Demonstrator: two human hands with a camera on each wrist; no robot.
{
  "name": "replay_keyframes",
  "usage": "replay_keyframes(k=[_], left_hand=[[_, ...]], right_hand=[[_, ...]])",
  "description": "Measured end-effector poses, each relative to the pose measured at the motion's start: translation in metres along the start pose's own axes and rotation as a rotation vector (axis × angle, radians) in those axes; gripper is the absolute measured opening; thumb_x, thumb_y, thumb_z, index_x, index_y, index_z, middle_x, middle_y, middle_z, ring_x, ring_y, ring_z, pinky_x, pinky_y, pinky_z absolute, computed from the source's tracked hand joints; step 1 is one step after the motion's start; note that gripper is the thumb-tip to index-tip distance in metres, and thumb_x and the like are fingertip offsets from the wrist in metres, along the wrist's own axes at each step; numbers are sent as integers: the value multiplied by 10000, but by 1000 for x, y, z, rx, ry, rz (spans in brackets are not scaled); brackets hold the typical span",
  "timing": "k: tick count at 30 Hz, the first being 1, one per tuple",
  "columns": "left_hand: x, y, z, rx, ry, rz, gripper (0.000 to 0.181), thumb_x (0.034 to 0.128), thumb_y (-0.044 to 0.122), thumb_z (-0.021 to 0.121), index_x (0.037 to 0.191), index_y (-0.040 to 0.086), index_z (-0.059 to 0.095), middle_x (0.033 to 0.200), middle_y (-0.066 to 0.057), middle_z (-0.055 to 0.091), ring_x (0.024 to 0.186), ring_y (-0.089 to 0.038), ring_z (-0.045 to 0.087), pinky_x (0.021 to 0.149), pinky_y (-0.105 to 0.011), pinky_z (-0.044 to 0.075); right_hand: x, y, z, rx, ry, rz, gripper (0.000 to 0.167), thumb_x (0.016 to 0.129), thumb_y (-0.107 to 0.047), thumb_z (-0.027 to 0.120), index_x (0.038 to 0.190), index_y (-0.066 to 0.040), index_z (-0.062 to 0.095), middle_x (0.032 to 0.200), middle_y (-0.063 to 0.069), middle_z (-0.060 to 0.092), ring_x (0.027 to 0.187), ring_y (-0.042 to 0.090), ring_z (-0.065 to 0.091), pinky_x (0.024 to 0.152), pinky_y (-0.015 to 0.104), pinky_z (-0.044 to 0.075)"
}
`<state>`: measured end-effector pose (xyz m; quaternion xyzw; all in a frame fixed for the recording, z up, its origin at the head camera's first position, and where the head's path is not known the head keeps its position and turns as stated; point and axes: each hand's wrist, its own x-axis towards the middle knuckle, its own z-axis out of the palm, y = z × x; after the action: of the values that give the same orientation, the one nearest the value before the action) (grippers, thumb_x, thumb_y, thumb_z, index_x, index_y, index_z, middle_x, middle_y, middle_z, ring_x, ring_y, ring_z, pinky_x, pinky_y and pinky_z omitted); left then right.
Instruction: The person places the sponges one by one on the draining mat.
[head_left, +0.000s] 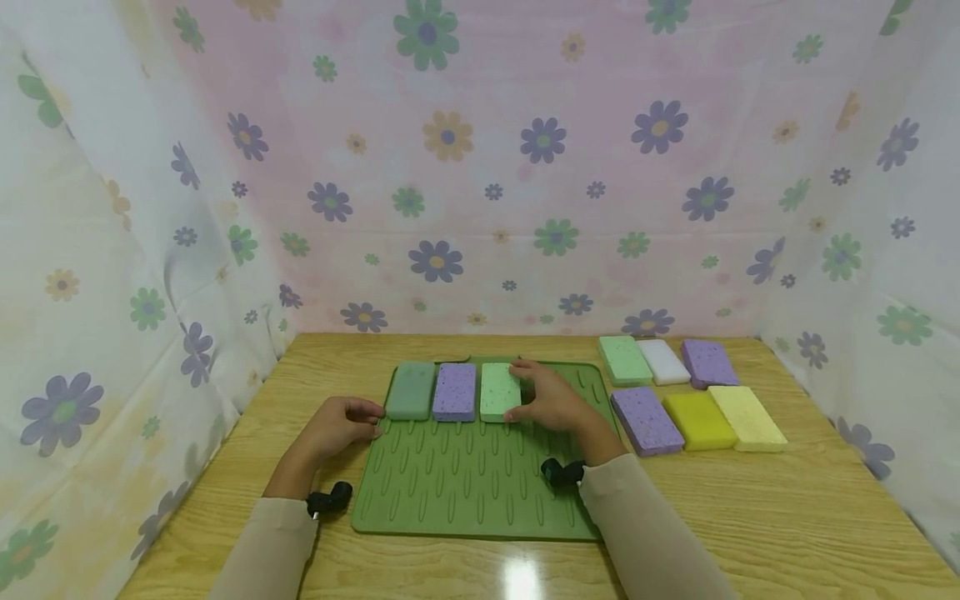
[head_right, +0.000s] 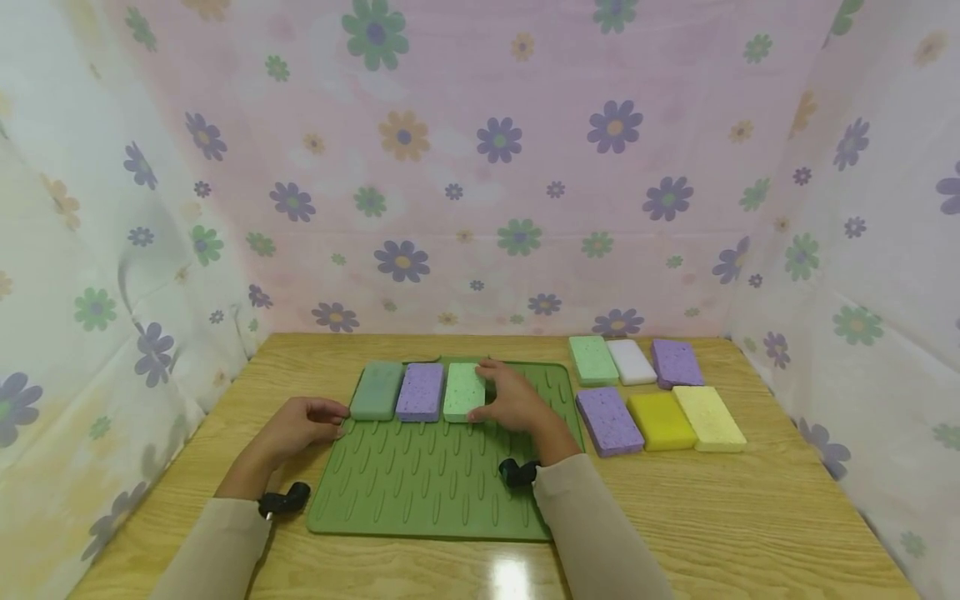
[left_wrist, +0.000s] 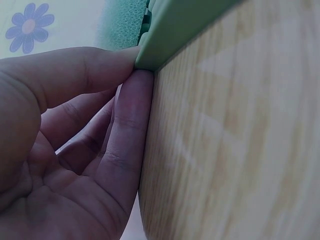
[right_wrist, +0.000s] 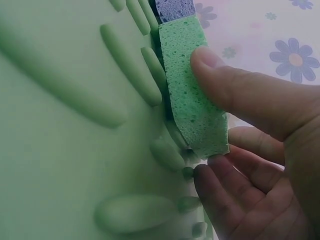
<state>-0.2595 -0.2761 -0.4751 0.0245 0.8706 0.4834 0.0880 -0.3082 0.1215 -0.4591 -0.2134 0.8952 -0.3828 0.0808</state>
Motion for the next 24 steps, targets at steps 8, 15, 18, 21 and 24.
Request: replay_keyframes(k=[8, 15, 18, 21, 24], left_hand=[[0, -1, 0, -8, -2, -5, 288, 944, 88, 745, 1229, 49, 729, 1232, -115, 695, 1093, -222, 663, 874, -348, 599], [0, -2, 0, -5, -6, 8, 288, 939, 89, 753, 1223, 47, 732, 1233, -115, 699, 1096, -226, 665, 872, -349, 600], [0, -2, 0, -1, -6, 9, 290, 938, 94, 756, 1224, 49, 732, 1236, -115, 698, 1100, -228, 664, 872, -351, 600], [0, -1, 0, 0, -3, 8, 291, 937, 94, 758, 1224, 50, 733, 1236, -116, 697, 1098, -228, 663, 868, -351, 601], [-1, -1, 0, -2, -3, 7, 292, 935, 96, 761, 1223, 52, 734, 1232, -115, 698, 1090, -224, 663, 862, -349, 601]], right_hand=[[0, 0, 1, 14, -5, 11, 917, 844, -301, 876, 1597, -87, 398, 1720, 95, 230, 1553, 368, 288, 1174, 597, 383], [0, 1, 2, 12, -7, 25, 924, 841, -318, 879, 1597, -92, 399, 1716, 99, 244, 1562, 373, 262, 1183, 609, 364], [2, 3, 2, 4, -8, 21, 925, 846, -329, 874, 1600, -94, 394, 1714, 100, 247, 1563, 375, 260, 1186, 611, 359], [2, 4, 2, 0, -12, 17, 927, 850, -338, 871, 1603, -96, 388, 1714, 100, 247, 1562, 377, 260, 1185, 615, 357], [1, 4, 2, 2, -16, 18, 929, 849, -340, 872, 1604, -97, 388, 1715, 99, 247, 1563, 380, 255, 1186, 621, 352]])
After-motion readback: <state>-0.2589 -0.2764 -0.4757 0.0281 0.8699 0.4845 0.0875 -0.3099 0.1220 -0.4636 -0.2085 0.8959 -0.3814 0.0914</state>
